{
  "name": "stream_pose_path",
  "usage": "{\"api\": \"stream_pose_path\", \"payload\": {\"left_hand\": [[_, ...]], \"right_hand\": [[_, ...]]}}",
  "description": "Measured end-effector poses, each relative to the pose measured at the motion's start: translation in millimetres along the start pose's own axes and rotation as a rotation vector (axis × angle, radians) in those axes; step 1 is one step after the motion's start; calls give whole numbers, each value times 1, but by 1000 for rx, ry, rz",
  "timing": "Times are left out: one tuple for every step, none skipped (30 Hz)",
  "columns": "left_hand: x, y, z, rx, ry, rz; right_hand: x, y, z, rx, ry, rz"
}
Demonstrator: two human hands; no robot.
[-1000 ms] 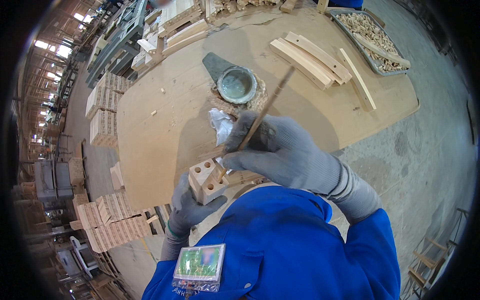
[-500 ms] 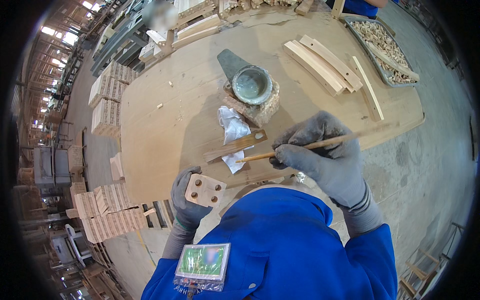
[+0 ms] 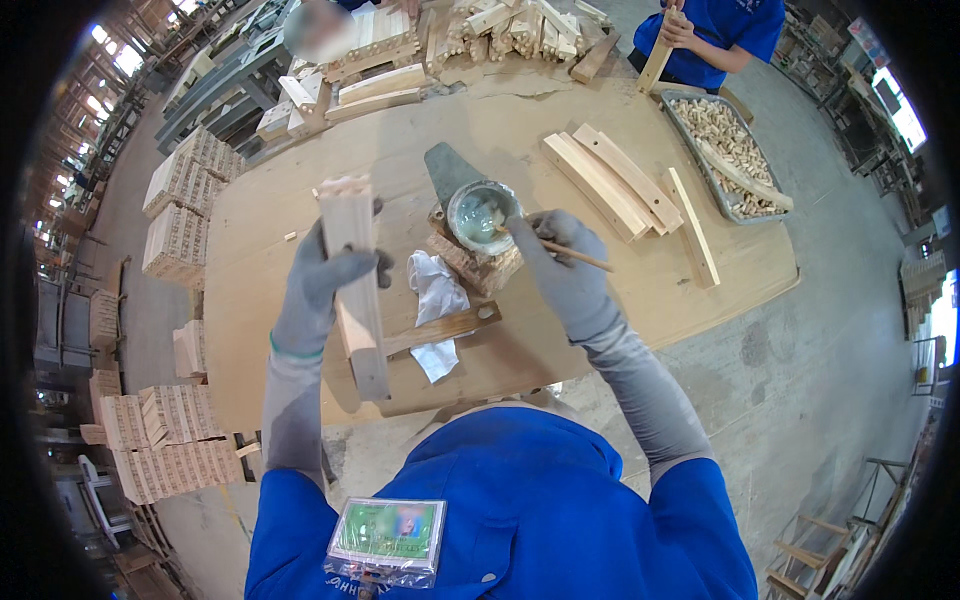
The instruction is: The person applies glue to small wooden blocks using a brush, then inserts dowels into the holes. They periodically refill the glue container and use a power drill to mix the contents. The finished pieces are placed on a nearby rack.
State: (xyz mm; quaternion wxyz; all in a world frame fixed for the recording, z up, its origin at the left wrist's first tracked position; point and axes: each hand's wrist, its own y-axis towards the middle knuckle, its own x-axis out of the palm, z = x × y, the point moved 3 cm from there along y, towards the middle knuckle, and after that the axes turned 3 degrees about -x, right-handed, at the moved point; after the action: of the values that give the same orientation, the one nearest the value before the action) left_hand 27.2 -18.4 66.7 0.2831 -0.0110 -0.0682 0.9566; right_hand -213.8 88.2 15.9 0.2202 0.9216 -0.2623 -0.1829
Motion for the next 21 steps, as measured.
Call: {"api": "stream_pose_path", "payload": {"left_hand": [[6, 13, 0, -16, -61, -54], [10, 22, -1, -30, -121, -109], [10, 31, -6, -33, -106, -137], [12, 34, -8, -15, -106, -141], [14, 35, -7, 4, -106, -144], [17, 36, -9, 17, -108, -152], [18, 37, -10, 4, -127, -162], [19, 35, -9, -9, -146, -172], [18, 34, -9, -22, -158, -179], [16, 32, -13, -31, -171, -167], [15, 30, -16, -41, -184, -154], [11, 27, -18, -51, -194, -138], [7, 25, -22, -68, -169, -135], [3, 23, -26, -84, -145, -131], [-2, 20, -29, -101, -119, -126], [-5, 17, -29, -65, -40, -119], [-8, 13, -28, -29, 38, -111], [-10, 9, -26, 9, 119, -108], [-11, 5, -25, 21, 143, -98], [-12, 0, -24, 32, 167, -89], [-12, -4, -24, 45, 192, -79]], "right_hand": [[3, 2, 4, -73, -97, -21], [4, 4, 5, -68, -173, -48], [5, 5, 6, -59, -249, -76], [6, 7, 6, -51, -325, -103], [6, 8, 3, 3, -326, -117], [5, 8, -3, 64, -332, -130], [4, 9, -7, 124, -337, -142], [3, 10, -9, 129, -342, -153], [3, 11, -10, 134, -340, -163], [3, 12, -11, 138, -337, -173], [2, 14, -13, 90, -345, -211], [2, 17, -14, 43, -349, -250], [1, 21, -15, -5, -350, -289], [-1, 24, -16, 10, -293, -292], [-2, 27, -18, 25, -234, -293], [-2, 30, -19, 40, -174, -296], [-1, 33, -18, 120, -219, -294], [-2, 36, -18, 198, -267, -285], [-3, 38, -17, 276, -314, -276], [-4, 36, -14, 289, -284, -244], [-7, 34, -11, 301, -253, -211]]}}
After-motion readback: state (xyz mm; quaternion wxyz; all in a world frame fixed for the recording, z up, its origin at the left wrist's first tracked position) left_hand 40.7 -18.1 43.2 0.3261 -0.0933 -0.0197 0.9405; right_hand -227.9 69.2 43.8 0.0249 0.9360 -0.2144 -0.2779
